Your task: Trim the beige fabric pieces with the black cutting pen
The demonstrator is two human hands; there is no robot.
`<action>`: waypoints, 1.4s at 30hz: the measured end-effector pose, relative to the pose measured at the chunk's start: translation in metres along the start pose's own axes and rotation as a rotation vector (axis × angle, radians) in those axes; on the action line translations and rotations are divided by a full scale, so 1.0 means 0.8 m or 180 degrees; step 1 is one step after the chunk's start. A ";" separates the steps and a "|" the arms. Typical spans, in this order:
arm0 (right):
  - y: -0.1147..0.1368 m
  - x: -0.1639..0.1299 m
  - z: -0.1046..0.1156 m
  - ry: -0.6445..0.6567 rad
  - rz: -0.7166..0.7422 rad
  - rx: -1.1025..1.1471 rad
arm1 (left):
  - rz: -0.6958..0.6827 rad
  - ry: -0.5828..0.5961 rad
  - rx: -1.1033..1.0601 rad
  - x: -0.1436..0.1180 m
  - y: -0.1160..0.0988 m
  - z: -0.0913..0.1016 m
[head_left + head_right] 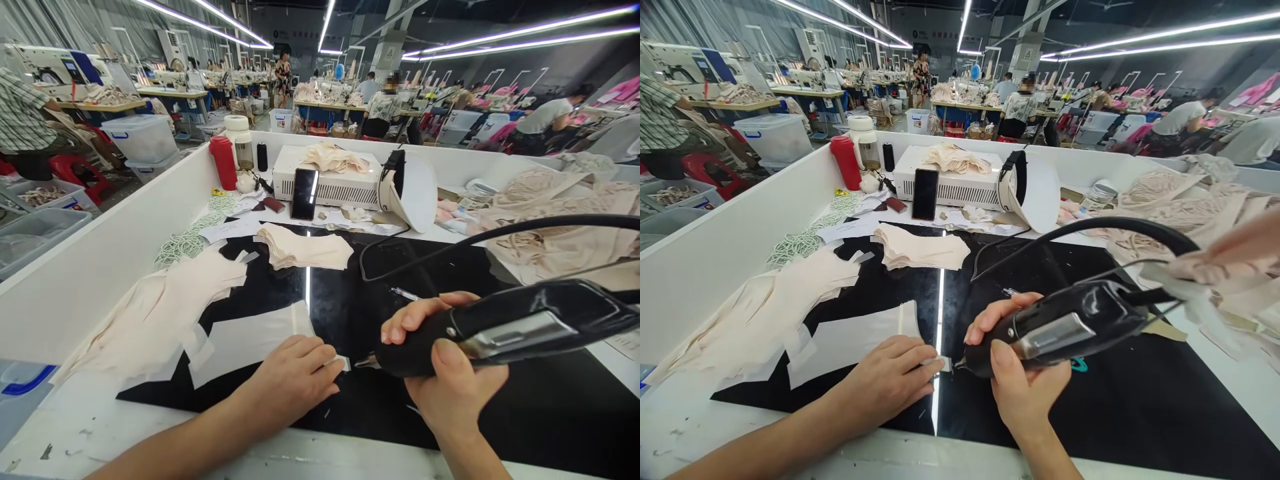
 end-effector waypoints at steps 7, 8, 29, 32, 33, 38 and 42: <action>-0.010 0.000 -0.002 -0.0031 -0.0003 -0.0120 | 0.0005 0.0197 -0.0034 -0.005 0.005 -0.006; -0.010 0.000 -0.002 -0.0027 0.0002 -0.0114 | 0.0000 0.0188 -0.0039 -0.005 0.005 -0.005; -0.009 -0.001 -0.006 -0.0020 -0.0089 -0.0037 | 0.0031 0.0178 -0.0060 -0.002 -0.001 -0.006; -0.003 -0.003 -0.005 -0.0007 0.0006 0.0008 | 0.0015 0.0170 -0.0061 -0.002 0.000 -0.008; -0.002 -0.004 -0.005 0.0013 0.0031 0.0013 | 0.0006 0.0155 -0.0060 -0.002 0.000 -0.008; -0.007 -0.008 -0.007 0.0090 -0.0009 -0.0029 | 0.0004 0.0103 -0.0078 -0.002 0.001 -0.008; -0.011 -0.009 -0.007 0.0105 -0.0055 -0.0066 | -0.0014 0.0040 -0.0096 -0.002 0.004 -0.006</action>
Point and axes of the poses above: each hand's wrist, its own x-axis towards the middle knuckle, its own z-axis out of the back of the hand, y = z × x, the point moved 6 cm from there along x, towards the middle knuckle, and after that the axes turned 14 degrees about -z, right-handed, at the moved point
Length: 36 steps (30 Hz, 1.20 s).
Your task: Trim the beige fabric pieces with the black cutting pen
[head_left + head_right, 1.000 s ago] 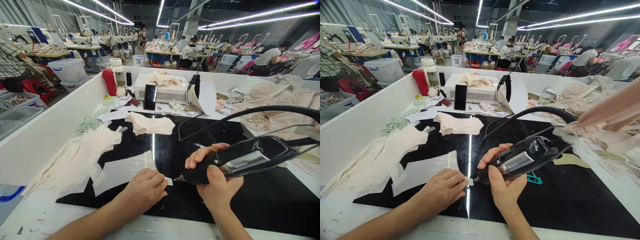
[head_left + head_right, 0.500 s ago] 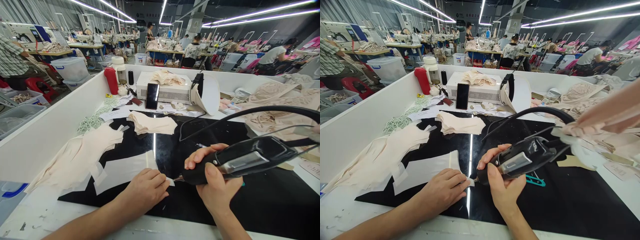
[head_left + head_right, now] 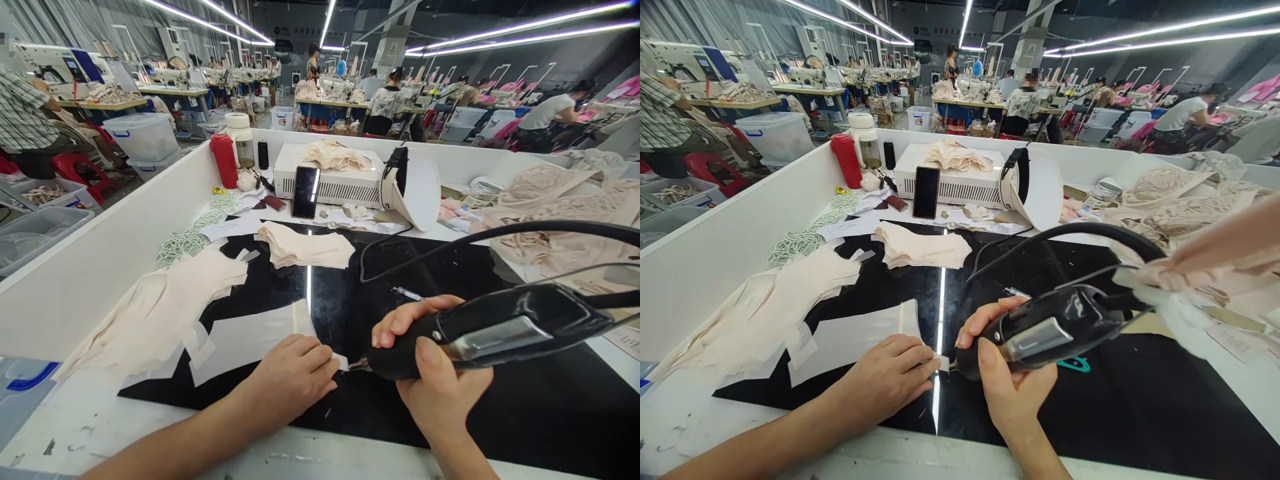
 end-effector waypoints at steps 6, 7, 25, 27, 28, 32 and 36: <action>0.002 0.002 0.006 -0.0019 0.0065 -0.0016 | -0.0100 -0.0238 -0.0074 -0.001 0.004 0.007; 0.003 0.002 0.008 -0.0033 0.0078 -0.0025 | -0.0108 -0.0269 -0.0076 -0.001 0.005 0.007; 0.016 0.009 0.012 -0.0384 0.0099 -0.0016 | -0.0118 -0.0242 -0.0097 -0.003 0.008 -0.002; 0.015 0.012 0.006 -0.0415 0.0121 0.0029 | -0.0119 -0.0212 -0.0081 -0.003 0.007 -0.004; 0.014 0.014 0.003 -0.0407 0.0118 0.0049 | -0.0122 -0.0193 -0.0071 -0.003 0.007 -0.005; 0.003 0.018 -0.010 -0.0332 0.0112 0.0094 | -0.0140 -0.0130 -0.0016 -0.002 0.007 -0.007; -0.006 0.018 -0.012 -0.0301 0.0097 0.0078 | -0.0174 -0.0111 0.0000 0.001 0.007 -0.005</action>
Point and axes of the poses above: each hand's wrist, its own x-axis towards the middle knuckle, its own z-axis out of the back of the hand, y = z × x, the point moved 6 cm from there along x, towards the middle knuckle, and after that the axes turned 14 degrees about -z, right-handed, at the moved point
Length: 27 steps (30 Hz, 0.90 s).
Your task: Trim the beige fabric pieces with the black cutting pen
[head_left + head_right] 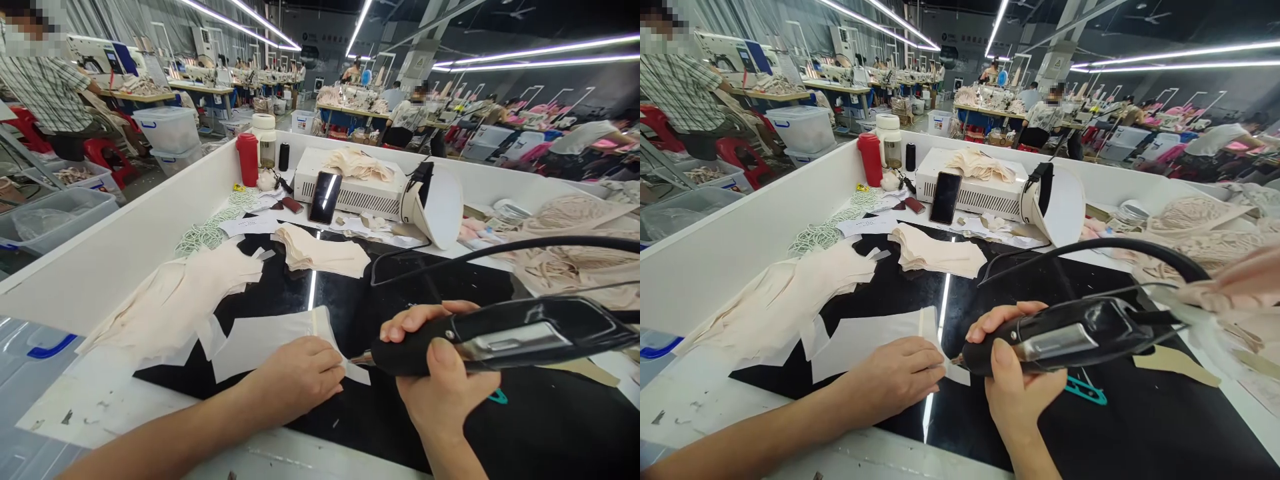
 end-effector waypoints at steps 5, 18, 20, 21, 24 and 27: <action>-0.003 -0.001 -0.001 0.0005 -0.0018 -0.0043 | 0.0022 0.0008 -0.0032 0.003 0.000 0.002; 0.012 -0.002 0.012 -0.0182 0.0034 -0.0102 | 0.0046 -0.0020 -0.0005 0.001 -0.001 0.002; 0.010 -0.002 0.014 -0.0164 0.0014 -0.0111 | 0.0053 -0.0018 -0.0013 0.000 -0.001 0.002; 0.008 -0.001 0.014 -0.0154 0.0008 -0.0115 | 0.0053 -0.0023 -0.0025 0.000 -0.001 0.002; 0.007 -0.001 0.013 -0.0158 0.0008 -0.0141 | 0.0061 -0.0031 -0.0070 -0.001 0.000 0.001; 0.009 -0.002 0.012 -0.0146 -0.0038 -0.0087 | 0.0084 -0.0049 -0.0108 -0.001 0.001 0.001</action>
Point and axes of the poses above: each hand's wrist, its own x-axis towards the middle knuckle, its own z-axis out of the back of the hand, y = z × x, the point moved 6 cm from there along x, towards the middle knuckle, and after that the axes turned 14 degrees about -z, right-handed, at the moved point
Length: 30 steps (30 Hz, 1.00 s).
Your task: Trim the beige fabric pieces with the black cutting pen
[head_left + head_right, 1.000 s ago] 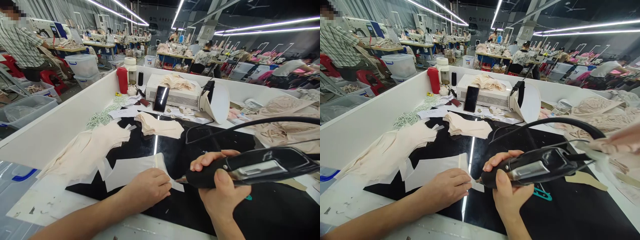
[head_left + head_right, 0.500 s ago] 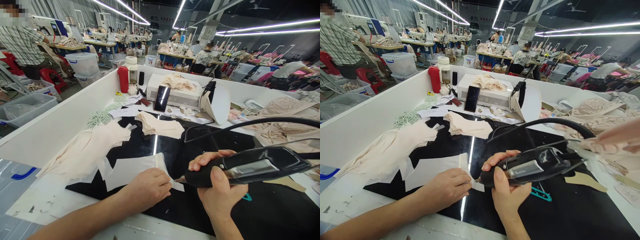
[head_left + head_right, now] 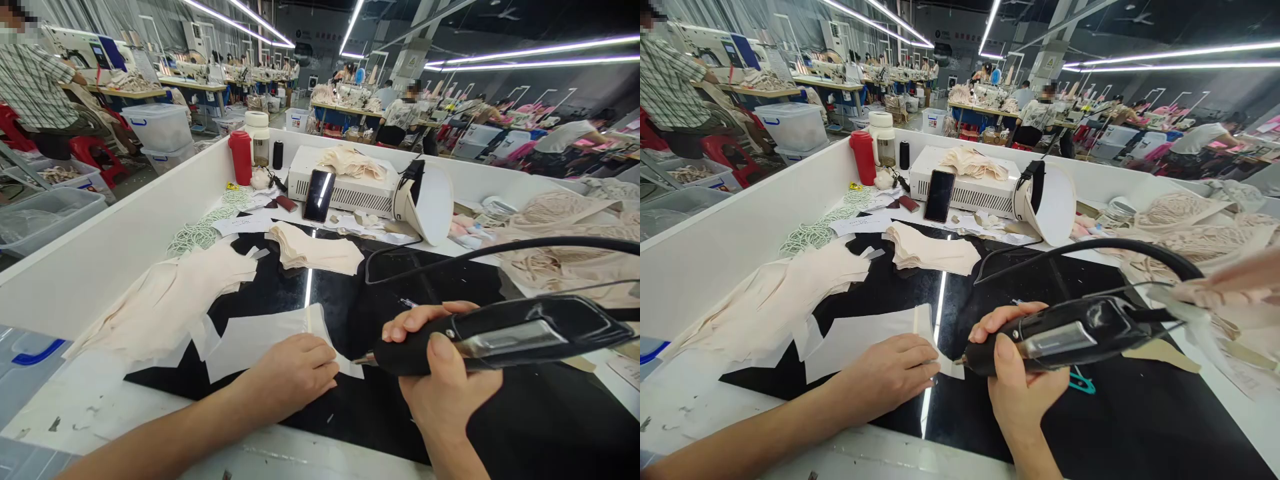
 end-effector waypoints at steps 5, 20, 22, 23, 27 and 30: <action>0.006 -0.008 -0.007 0.0115 0.0035 0.0089 | 0.0031 -0.0012 -0.0006 0.000 0.001 0.000; 0.004 -0.012 -0.004 0.0088 0.0012 0.0006 | -0.0021 -0.0015 0.0018 -0.002 0.001 -0.002; 0.008 -0.012 0.003 0.0003 0.0084 -0.0013 | -0.0053 -0.0044 0.0037 -0.001 0.000 0.000; 0.008 -0.012 0.005 -0.0004 0.0087 -0.0018 | -0.0056 -0.0056 0.0041 -0.001 0.000 0.001; 0.003 -0.013 0.007 0.0051 0.0017 -0.0001 | -0.0029 -0.0069 0.0008 -0.002 0.001 0.000; 0.001 -0.015 0.004 0.0067 0.0033 -0.0018 | -0.0037 -0.0042 -0.0029 -0.002 0.001 -0.003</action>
Point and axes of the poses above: each hand's wrist, its own x-axis towards the middle knuckle, its own z-axis out of the back of the hand, y = z × x, the point moved 6 cm from there along x, towards the middle knuckle, and after that the axes turned 14 degrees about -z, right-handed, at the moved point
